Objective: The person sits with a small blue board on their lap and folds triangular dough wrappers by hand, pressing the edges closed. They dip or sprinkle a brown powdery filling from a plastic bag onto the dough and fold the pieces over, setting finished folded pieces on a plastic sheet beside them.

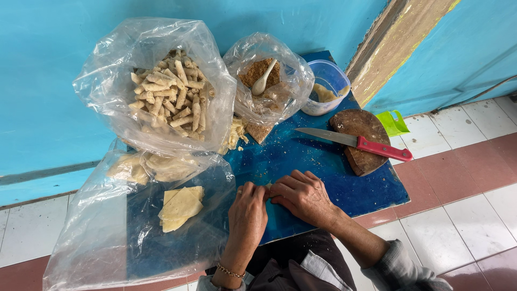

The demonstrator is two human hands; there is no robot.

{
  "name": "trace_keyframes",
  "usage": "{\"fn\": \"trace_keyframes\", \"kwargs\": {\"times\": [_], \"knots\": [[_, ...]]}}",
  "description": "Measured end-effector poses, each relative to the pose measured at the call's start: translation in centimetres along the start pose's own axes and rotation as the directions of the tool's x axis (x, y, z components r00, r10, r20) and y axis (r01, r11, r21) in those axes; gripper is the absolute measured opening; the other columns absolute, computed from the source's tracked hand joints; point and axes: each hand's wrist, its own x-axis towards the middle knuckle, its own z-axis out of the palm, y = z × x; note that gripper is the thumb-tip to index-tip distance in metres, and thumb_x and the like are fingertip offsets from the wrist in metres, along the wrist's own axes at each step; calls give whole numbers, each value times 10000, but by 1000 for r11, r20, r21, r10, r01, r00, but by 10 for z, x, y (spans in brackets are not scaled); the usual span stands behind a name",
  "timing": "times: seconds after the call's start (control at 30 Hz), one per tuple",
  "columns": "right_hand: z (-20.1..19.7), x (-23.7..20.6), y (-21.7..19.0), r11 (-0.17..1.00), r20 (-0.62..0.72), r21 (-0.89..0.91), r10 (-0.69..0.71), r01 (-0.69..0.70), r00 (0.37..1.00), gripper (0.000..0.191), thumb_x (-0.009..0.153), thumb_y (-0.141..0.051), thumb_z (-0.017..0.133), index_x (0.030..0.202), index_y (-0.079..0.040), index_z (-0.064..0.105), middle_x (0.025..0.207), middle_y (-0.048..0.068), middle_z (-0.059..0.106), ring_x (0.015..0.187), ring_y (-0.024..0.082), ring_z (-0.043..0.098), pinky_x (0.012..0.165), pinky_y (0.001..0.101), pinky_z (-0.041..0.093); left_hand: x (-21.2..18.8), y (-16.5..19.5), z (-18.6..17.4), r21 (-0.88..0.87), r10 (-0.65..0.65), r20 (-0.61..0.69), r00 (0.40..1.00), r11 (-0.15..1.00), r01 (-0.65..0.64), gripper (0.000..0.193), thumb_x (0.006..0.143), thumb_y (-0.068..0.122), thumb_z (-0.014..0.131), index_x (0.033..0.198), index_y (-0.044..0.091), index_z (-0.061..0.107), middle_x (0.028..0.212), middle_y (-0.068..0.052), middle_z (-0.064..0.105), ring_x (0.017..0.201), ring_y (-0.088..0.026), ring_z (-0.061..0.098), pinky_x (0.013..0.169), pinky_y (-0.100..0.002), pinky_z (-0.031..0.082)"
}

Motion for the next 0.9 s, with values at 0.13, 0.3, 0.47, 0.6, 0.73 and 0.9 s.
{"fn": "trace_keyframes", "kwargs": {"times": [0.13,0.3,0.47,0.6,0.73,0.9], "knots": [[2,-1,3,1000,-14,-27,-2,2,1000,161,834,-288,799,950,-179,772,930,-49,721,816,156,615,653,336,464,1,7,-9,-80,-53,10,999,995,53,98,917,96,737,964,27,687,971,-109,622,971,-298,668,732,-386,584],[5,-4,5,994,6,-112,-7,8,1000,156,839,-257,793,987,-205,791,988,-9,681,842,171,610,662,340,467,0,8,-14,-76,51,-86,995,995,-58,178,868,84,741,1037,42,703,985,-88,623,967,-299,663,759,-399,585],[4,-8,1,995,-48,-94,-28,23,998,253,850,-257,773,1080,-149,770,1051,-9,708,896,162,616,679,339,462,4,8,-13,-38,-1,-27,1000,999,0,177,865,60,732,1041,64,712,960,-95,602,967,-275,661,750,-366,593],[2,-2,4,992,8,-119,-34,34,999,205,832,-201,753,1036,-188,769,1055,-47,731,929,158,629,695,342,452,4,9,-14,-40,40,-87,995,998,-43,248,817,77,753,1052,17,701,962,-113,598,949,-300,651,739,-385,580],[0,4,5,990,49,-132,-33,39,998,242,824,-174,753,1064,-191,772,1040,-46,724,948,185,627,727,354,453,6,8,-9,-18,24,-76,997,1000,-25,148,888,74,736,1028,41,701,990,-98,605,967,-282,657,750,-367,585],[0,0,-2,985,-31,-170,-44,39,999,337,814,-173,736,1151,-164,755,1120,-8,724,1003,187,622,742,351,448,5,5,-3,-5,8,-80,997,1000,-8,220,866,47,710,1086,35,699,1018,-113,606,994,-289,659,761,-352,590]]}}
